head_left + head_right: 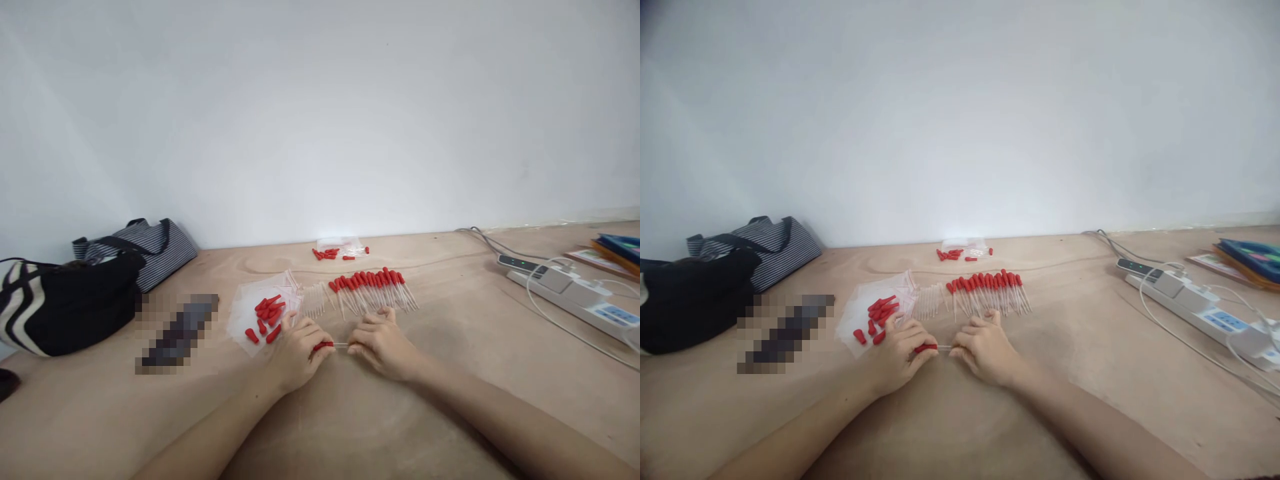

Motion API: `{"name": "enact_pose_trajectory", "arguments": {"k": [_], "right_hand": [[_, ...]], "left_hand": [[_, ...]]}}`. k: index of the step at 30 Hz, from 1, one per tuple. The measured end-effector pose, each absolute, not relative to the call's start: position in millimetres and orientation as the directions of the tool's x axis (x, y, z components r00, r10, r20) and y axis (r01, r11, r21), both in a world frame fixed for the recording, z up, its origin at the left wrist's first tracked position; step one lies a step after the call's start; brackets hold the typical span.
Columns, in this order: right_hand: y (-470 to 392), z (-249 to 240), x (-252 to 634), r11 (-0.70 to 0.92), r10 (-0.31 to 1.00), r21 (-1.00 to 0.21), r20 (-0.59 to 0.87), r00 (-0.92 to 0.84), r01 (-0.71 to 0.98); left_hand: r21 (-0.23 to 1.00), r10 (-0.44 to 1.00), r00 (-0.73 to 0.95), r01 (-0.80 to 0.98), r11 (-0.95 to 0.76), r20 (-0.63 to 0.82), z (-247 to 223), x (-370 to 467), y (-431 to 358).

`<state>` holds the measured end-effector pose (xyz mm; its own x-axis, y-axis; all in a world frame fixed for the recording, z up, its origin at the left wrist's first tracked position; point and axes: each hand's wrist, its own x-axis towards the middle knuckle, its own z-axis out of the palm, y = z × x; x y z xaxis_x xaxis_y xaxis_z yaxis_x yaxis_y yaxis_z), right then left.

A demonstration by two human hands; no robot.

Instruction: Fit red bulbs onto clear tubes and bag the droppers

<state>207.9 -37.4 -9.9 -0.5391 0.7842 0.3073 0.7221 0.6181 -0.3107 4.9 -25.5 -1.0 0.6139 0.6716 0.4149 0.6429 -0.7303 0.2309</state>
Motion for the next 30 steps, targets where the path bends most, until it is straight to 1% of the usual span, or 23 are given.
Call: {"name": "enact_pose_trajectory", "arguments": {"k": [2,4,7,10,12,14,19,22,24,27,30], "right_hand": [[-33.8,-8.0,208.6,0.619,0.780,-0.271,0.323,-0.536,0.737],[-25.5,-7.5,207.2,0.551,0.826,-0.296,0.327,-0.460,0.780],[-5.7,-9.6,200.9,0.333,0.919,-0.366,0.330,-0.214,0.869],[16.1,-13.6,191.3,0.114,0.950,-0.378,0.313,0.011,0.919],[27.5,-16.2,184.8,0.021,0.951,-0.364,0.296,0.095,0.931],[34.9,-17.9,179.2,-0.034,0.950,-0.341,0.280,0.136,0.939],[40.0,-16.6,171.2,-0.089,0.958,-0.312,0.233,0.167,0.946],[39.4,-14.1,168.9,-0.104,0.957,-0.280,0.232,0.173,0.954],[38.9,-12.8,166.7,-0.082,0.950,-0.266,0.270,0.156,0.961],[39.1,-11.8,160.6,-0.002,0.938,-0.262,0.335,0.093,0.965],[40.9,-12.2,153.7,0.068,0.952,-0.249,0.304,0.012,0.966]], "left_hand": [[0.234,0.681,0.592,0.656,-0.718,0.431,-0.2,2.2,-22.0],[0.221,0.712,0.524,0.710,-0.668,0.467,-0.8,-3.0,-15.8],[0.199,0.774,0.359,0.831,-0.520,0.522,-2.0,-16.2,-3.2],[0.194,0.825,0.231,0.906,-0.375,0.515,-1.7,-31.1,7.9],[0.189,0.839,0.186,0.928,-0.320,0.511,-0.8,-38.1,12.0],[0.179,0.843,0.177,0.936,-0.304,0.509,0.1,-41.6,13.4],[0.166,0.845,0.196,0.934,-0.315,0.498,0.3,-41.0,12.1],[0.159,0.848,0.185,0.941,-0.298,0.496,0.1,-41.4,12.5],[0.152,0.860,0.166,0.951,-0.269,0.483,0.5,-42.9,13.6],[0.138,0.881,0.130,0.967,-0.214,0.454,2.0,-45.9,15.2],[0.128,0.900,0.084,0.980,-0.152,0.427,4.5,-48.8,15.6]]}}
